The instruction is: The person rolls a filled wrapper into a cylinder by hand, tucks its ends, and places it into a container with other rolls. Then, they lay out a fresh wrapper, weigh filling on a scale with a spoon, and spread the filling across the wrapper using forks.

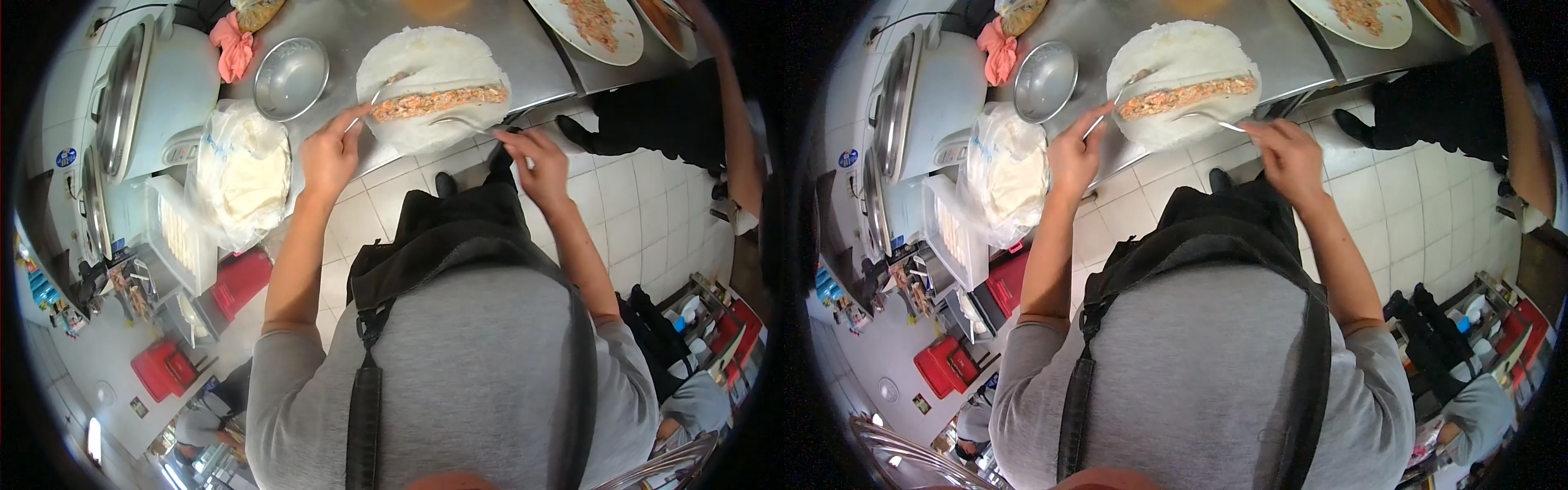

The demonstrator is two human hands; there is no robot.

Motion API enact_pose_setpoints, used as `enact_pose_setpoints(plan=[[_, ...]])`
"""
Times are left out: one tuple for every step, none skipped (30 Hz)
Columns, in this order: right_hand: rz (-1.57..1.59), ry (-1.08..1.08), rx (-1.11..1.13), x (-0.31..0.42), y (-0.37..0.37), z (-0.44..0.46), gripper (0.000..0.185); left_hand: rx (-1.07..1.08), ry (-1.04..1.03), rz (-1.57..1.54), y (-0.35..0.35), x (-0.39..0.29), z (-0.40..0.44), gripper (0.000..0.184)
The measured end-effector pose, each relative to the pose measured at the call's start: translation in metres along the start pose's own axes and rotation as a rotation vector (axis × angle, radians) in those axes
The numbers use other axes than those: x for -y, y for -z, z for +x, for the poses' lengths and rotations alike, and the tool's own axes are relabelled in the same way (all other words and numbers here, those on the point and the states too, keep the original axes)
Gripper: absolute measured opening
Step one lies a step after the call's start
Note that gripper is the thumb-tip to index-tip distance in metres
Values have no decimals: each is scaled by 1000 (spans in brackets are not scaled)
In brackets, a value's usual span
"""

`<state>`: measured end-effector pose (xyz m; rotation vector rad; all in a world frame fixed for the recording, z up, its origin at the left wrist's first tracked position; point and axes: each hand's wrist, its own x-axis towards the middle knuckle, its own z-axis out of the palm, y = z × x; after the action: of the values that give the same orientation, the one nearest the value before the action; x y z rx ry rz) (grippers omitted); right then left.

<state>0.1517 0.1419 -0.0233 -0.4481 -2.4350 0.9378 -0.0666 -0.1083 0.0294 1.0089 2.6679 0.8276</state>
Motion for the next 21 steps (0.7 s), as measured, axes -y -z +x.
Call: enact_pose_setpoints(plan=[[-58,37,14,6,-13,2,27,12,26,94,3,3,-4,30],[-116,75,25,11,-23,7,28,8,29,96,-1,6,-8,30],[-88,26,34,18,-28,12,26,-64,-147,144,-9,5,-14,33],[-87,29,37,18,-29,15,26,-135,-324,192,-15,4,-18,37],[-92,23,31,18,-29,17,27,-105,-307,213,-15,5,-22,39],[-96,18,26,18,-30,18,27,-107,-301,216,-9,5,-22,39],[-93,24,28,16,-29,16,27,-118,-273,134,-3,5,-21,39],[-83,6,30,12,-26,13,27,-128,-245,50,0,6,-20,40],[-75,-10,33,11,-24,12,28,-133,-242,50,-1,9,-20,40],[-74,-5,37,12,-26,14,28,-162,-264,56,-5,14,-20,40],[-64,26,33,16,-29,16,28,-189,-284,62,-7,17,-23,39],[-54,56,31,19,-31,16,28,-189,-275,62,-7,16,-27,39],[-52,60,37,22,-32,18,28,-143,-265,77,-7,13,-30,38],[-63,41,59,23,-32,22,28,-99,-260,92,-7,12,-30,37],[-75,19,80,24,-32,25,29,-103,-258,93,0,10,-28,37],[-74,21,84,25,-31,24,29,-125,-167,25,11,8,-26,36],[-57,30,80,24,-28,21,29,-148,-75,-42,17,8,-27,34],[-39,39,75,24,-26,20,29,-149,-70,-42,18,11,-28,34],[-37,41,78,26,-28,19,29,-144,-45,-3,17,16,-28,34],[-55,91,95,29,-33,18,30,-139,-22,36,15,19,-29,34],[-74,141,111,32,-37,17,30,-140,-23,38,8,21,-33,34]])
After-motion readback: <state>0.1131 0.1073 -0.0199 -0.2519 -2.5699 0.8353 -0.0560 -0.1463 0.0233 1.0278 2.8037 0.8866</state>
